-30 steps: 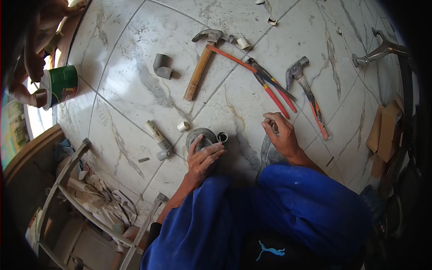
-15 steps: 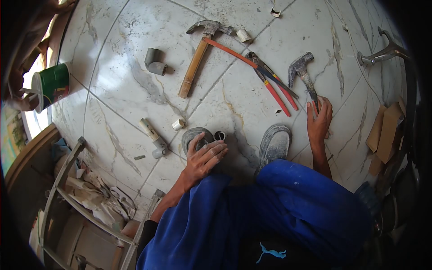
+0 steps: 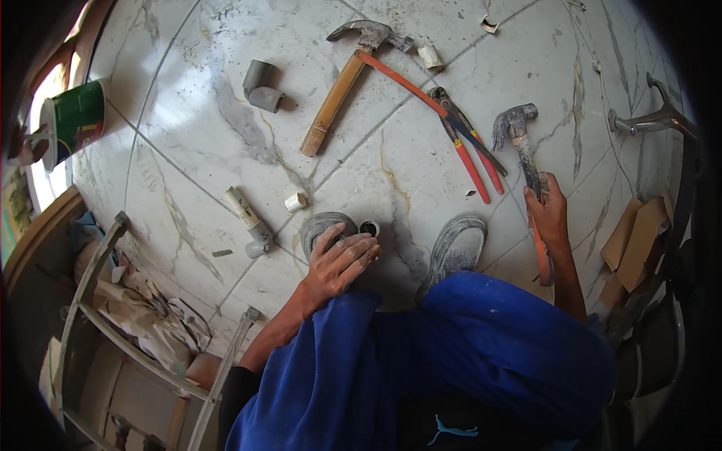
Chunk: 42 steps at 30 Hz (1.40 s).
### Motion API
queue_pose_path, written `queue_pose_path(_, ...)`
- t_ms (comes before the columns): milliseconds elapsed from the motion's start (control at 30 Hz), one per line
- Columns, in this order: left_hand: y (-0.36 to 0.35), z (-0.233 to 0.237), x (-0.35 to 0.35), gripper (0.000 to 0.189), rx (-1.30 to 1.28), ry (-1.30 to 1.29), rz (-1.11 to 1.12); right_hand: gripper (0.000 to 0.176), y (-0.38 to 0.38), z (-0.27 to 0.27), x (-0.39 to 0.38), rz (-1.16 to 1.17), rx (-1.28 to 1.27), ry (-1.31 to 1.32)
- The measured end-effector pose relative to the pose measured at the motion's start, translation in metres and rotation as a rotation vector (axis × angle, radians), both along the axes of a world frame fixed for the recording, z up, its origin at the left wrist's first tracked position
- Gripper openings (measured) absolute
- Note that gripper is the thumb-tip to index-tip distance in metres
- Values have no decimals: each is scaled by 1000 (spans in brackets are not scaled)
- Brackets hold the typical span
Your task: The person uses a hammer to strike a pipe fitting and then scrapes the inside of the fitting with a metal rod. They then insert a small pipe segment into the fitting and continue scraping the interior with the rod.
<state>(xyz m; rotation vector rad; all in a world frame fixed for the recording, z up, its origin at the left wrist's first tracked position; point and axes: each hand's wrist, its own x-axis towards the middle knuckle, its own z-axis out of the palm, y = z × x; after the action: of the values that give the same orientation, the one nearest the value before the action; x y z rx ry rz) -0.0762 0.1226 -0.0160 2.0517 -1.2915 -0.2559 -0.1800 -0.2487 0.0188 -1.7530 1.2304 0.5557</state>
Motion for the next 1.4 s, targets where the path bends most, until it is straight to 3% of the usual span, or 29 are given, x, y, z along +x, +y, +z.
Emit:
queue_pose_path(133,-1,7,9,16,14,26,-66,22,9,19,-30,12,48,-256)
queue_pose_path(200,-2,7,10,16,10,21,-62,28,10,19,-39,266,-178,-705)
queue_pose_path(267,-3,6,10,16,-1,11,-68,29,10,30,-31,284,-201,-690)
queue_pose_path(333,-3,6,10,17,9,21,-64,31,8,41,-28,471,-107,-480)
queue_pose_path(400,-4,1,8,16,13,19,-40,31,13,47,-13,608,-157,-542)
queue_pose_path(467,-2,2,4,16,29,29,-23,32,18,51,-13,914,-265,-802)
queue_pose_path(500,-3,2,4,16,41,25,-3,34,20,48,-16,750,57,-831)
queue_pose_path(600,-6,1,-1,17,75,5,69,29,27,44,-20,762,231,-708)
queue_pose_path(633,-8,0,-2,19,93,-14,121,33,24,46,-17,925,229,-548)
queue_pose_path(667,-9,1,-2,19,89,-13,116,33,29,48,-13,922,224,-545)
queue_pose_path(733,-10,3,-2,20,197,-52,225,37,49,48,3,1027,125,-742)
queue_pose_path(867,-19,9,-2,19,247,7,275,39,65,38,-3,1077,257,-844)
queue_pose_path(967,-15,6,-5,20,289,-11,183,38,75,37,11,1098,178,-818)
queue_pose_path(1267,-15,3,-6,21,330,-42,203,30,83,32,24,1155,124,-876)
queue_pose_path(1400,-14,5,-6,20,341,1,213,32,84,27,24,1190,145,-681)
